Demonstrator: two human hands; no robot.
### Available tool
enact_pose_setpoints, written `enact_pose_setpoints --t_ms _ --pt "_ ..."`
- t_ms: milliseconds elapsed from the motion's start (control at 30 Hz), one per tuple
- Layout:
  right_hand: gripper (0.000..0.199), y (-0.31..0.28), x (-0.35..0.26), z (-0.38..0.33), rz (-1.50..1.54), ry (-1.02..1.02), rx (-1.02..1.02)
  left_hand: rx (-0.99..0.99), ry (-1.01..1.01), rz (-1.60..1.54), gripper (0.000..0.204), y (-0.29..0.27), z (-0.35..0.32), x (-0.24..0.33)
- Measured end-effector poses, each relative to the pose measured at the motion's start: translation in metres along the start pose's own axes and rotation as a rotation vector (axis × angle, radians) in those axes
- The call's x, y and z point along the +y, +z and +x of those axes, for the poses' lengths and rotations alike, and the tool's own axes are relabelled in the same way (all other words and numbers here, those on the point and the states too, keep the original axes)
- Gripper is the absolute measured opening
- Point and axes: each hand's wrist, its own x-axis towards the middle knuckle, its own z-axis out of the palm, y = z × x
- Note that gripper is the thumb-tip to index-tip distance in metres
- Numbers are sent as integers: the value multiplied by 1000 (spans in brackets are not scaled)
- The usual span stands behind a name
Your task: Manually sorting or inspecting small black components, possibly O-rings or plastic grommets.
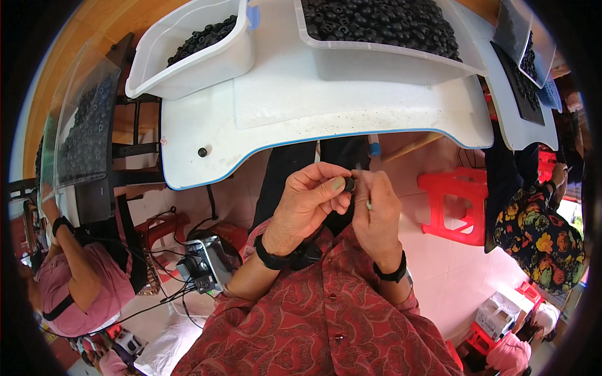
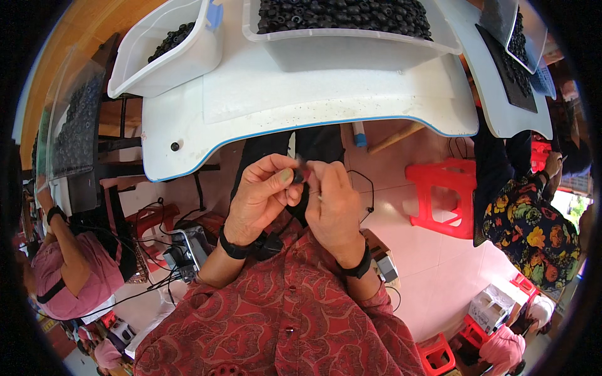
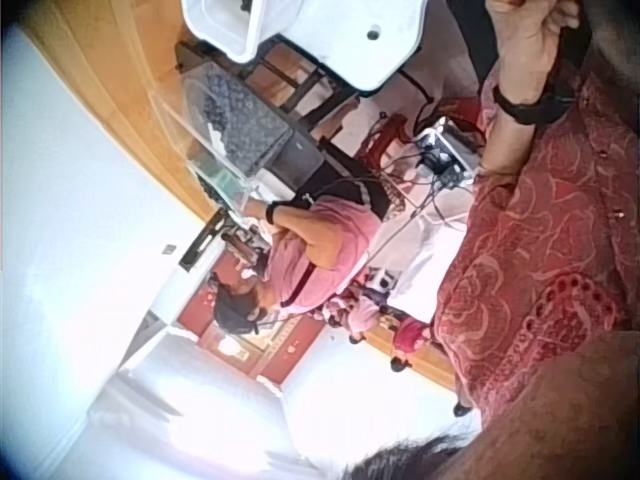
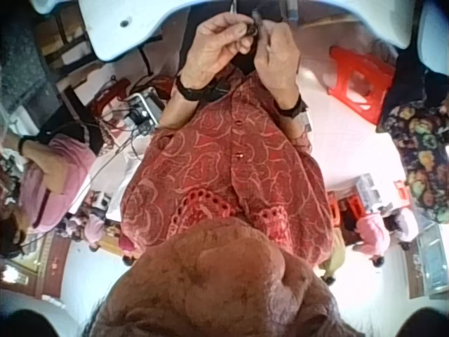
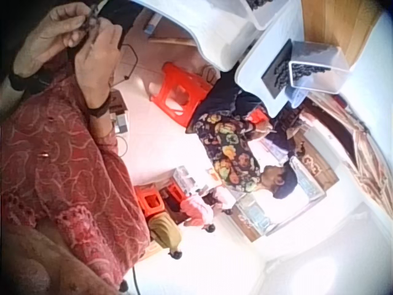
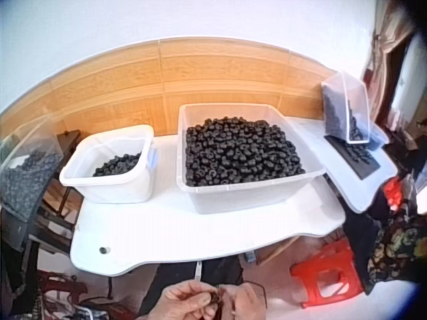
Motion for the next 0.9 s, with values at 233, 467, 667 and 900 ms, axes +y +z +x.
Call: enact_pose_setpoints --t_ms 233,467,667,900 --pt "36 -5 -14 2 -189 19 -111 -34 62 10 18 -1 1 -2" --pt "36 -5 -15 4 -182 56 -122 -42 61 18 18 1 3 -2" --pt "35 -3 -14 3 -176 55 -111 -43 77 65 18 -1 3 -4" --pt "35 -5 -12 2 -190 54 -126 -35 83 101 17 0 2 -4"
